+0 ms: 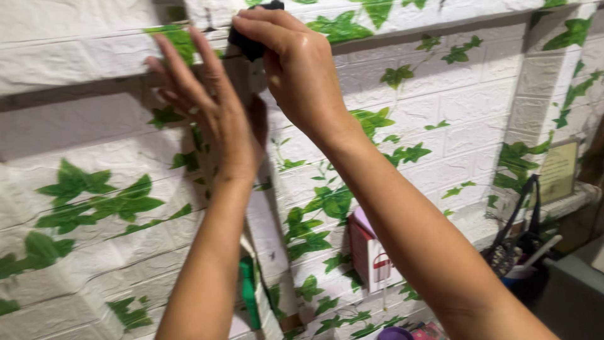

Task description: The person wipes a white textured wall with green leaf patterns using a dark cloth. They move a red box and a white power strip aside to reach the wall, wipe the surface, then wipe the box and power strip before returning them to the shelf.

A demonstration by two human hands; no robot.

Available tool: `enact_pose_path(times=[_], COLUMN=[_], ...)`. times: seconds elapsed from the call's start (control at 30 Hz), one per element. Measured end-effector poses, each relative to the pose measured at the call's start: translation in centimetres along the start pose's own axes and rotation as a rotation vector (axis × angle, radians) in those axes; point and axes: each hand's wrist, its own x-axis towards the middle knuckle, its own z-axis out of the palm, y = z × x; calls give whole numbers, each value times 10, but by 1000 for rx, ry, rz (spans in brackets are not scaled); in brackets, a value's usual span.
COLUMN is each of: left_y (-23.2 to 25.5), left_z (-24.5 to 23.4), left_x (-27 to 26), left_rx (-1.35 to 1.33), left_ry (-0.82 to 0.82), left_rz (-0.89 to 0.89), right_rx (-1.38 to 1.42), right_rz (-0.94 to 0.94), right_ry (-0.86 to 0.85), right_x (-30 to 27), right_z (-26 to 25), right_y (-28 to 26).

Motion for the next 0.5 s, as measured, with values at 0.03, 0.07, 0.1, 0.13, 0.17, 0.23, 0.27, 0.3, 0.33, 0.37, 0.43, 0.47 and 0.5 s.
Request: enact_pose_path(times=[0.03, 0.07, 0.1, 0.13, 0.17, 0.23, 0.27, 0.3, 0.33, 0.37, 0.43, 0.47, 0.5], left_y=[-10, -12, -13, -14, -16, -18, -19, -20, -22, -25, -30, -31, -32], left_z=[11, 8, 7, 5, 2, 3, 5, 7, 8, 7, 6, 6, 8], left_x=[30, 28, 25, 22, 21, 21, 22, 22, 21, 19, 14, 12, 11], left_rx=[-7, -33, -63, -93, -125, -136, -116, -92, -68, -41, 33, 79, 108], left_ry=[-4, -43, -63, -83, -79, -73, -72, -86, -99, -127, -156, -157, -153], left_rz=[-2, -17, -12, -7, 16, 65, 91, 102, 114, 114, 116, 119, 128], right_rx=[-46, -92, -138, -178, -216, -252, -249, -246, -244, -241, -4, 233, 344], right_rz=[-37, -74, -112, -140, -173, -192, -177, -162, -118, -75, 88, 208, 337], right_ry=[13, 26, 38, 59, 81, 121, 138, 155, 210, 266, 419, 508, 652], right_x=[-4, -8, -12, -18, -22, -34, -43, -51, -59, -67, -83, -88, -91], right_z=[-8, -16, -23, -31, -38, -50, -55, -61, -69, -78, -99, -112, -128], right_y=[6, 13, 19, 26, 34, 53, 64, 77, 92, 110, 148, 169, 189])
